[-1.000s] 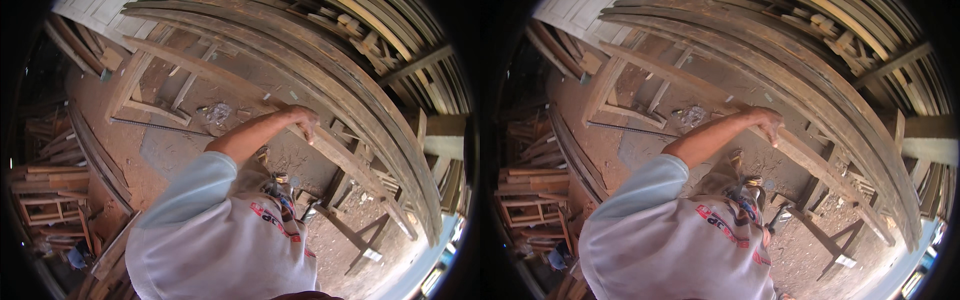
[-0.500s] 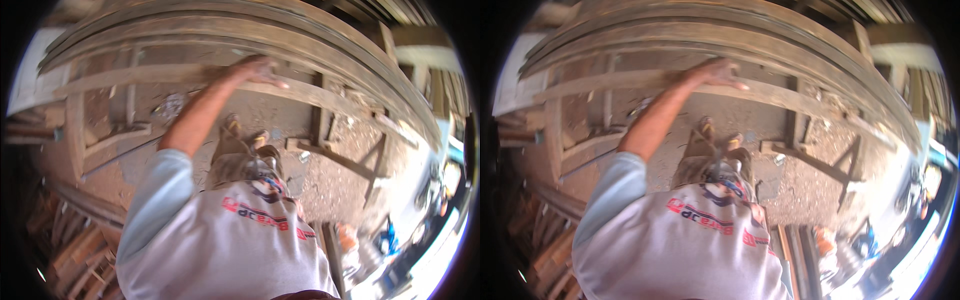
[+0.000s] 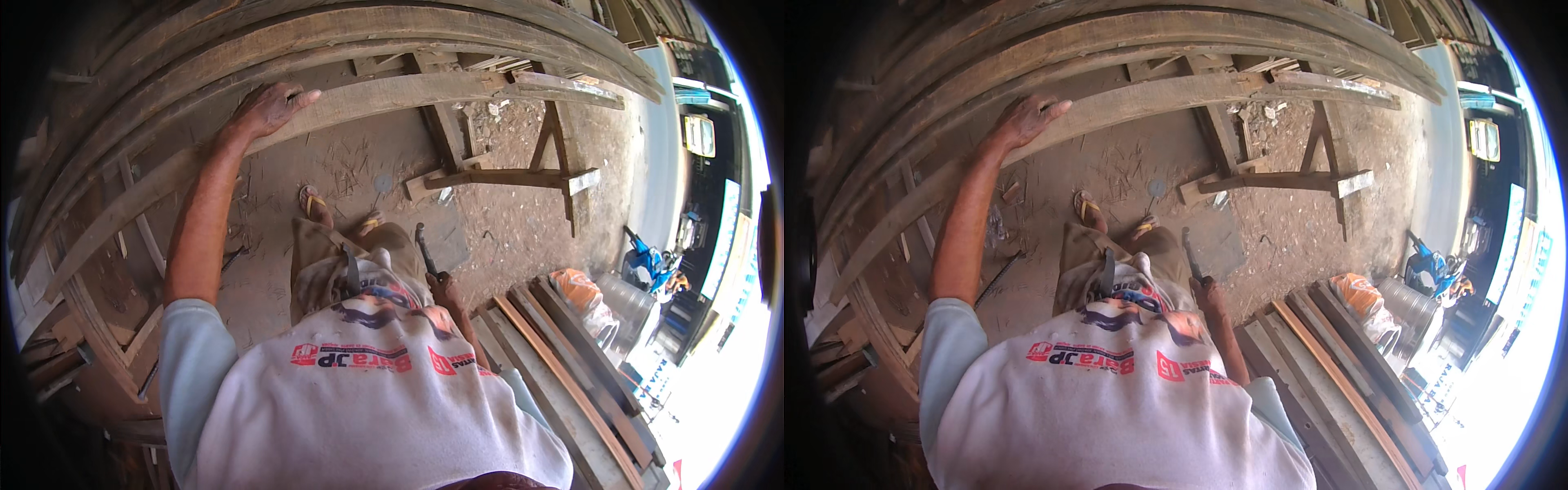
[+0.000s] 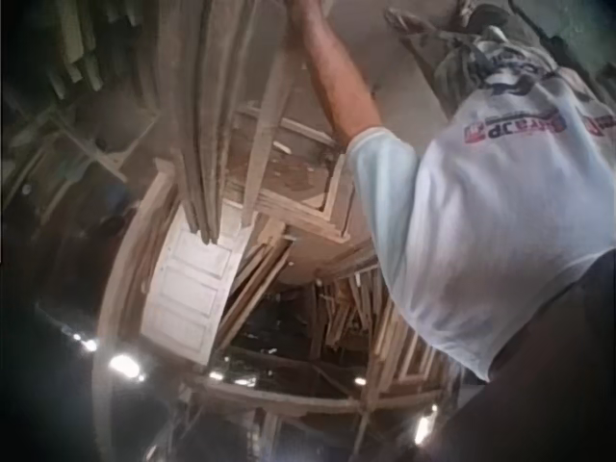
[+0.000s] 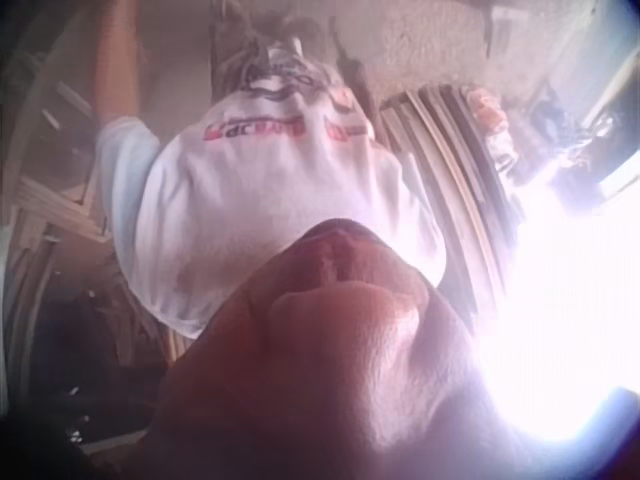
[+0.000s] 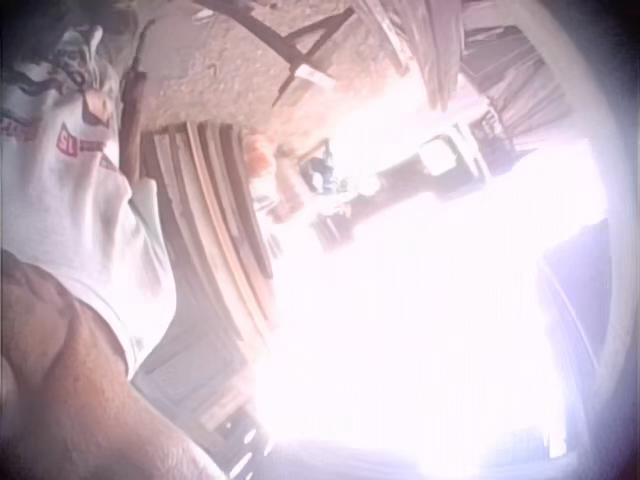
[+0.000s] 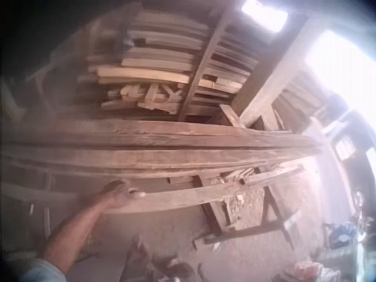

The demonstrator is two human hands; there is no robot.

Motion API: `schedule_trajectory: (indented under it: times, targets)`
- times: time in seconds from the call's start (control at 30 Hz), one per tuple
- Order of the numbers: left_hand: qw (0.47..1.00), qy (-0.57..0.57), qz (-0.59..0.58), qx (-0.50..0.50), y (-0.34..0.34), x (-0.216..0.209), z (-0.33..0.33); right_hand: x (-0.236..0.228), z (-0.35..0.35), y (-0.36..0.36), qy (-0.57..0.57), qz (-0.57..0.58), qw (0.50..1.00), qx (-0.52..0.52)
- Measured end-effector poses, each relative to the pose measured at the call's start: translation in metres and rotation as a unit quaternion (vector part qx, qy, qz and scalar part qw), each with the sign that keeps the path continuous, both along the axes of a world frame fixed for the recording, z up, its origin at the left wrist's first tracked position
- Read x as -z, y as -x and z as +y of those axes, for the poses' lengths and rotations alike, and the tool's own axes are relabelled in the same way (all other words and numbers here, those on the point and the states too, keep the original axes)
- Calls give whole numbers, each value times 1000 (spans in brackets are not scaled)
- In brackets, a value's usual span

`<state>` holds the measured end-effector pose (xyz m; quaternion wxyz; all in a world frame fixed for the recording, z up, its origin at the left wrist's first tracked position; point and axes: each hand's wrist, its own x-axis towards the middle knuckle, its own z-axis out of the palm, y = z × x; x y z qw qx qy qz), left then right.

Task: The person uses a hammer to chip and scrape paint off a long wooden plank. They repeatedly strike the surface and scrape away the loosened paint, working along the length of the plank.

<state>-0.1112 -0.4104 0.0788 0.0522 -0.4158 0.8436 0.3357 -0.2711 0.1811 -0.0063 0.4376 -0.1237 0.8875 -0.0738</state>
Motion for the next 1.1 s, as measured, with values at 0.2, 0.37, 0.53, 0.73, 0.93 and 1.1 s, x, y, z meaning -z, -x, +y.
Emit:
schedule_trajectory:
  times: [0.2, 0.37, 0.53, 0.73, 0.93, 1.1]
  targets:
    - [989, -44, -127, -67, -2, -16, 0, 92, 112, -1, 43, 1, 996, -73]
    - [996, 27, -74, -32, 36, -31, 61, 216, 275, -32, 48, 21, 998, 20]
    - [989, 89, -51, -103, -7, -24, 103, 137, 234, 20, 12, -14, 979, 202]
    - [975, 142, -165, -50, 3, -23, 97, 114, 241, 30, 19, -39, 960, 276]
    - [992, 112, -22, -58, 29, -44, 120, 109, 230, 58, 38, -43, 952, 302]
    - [991, 122, 24, -43, 132, -84, 146, 105, 205, 79, 52, -40, 950, 306]
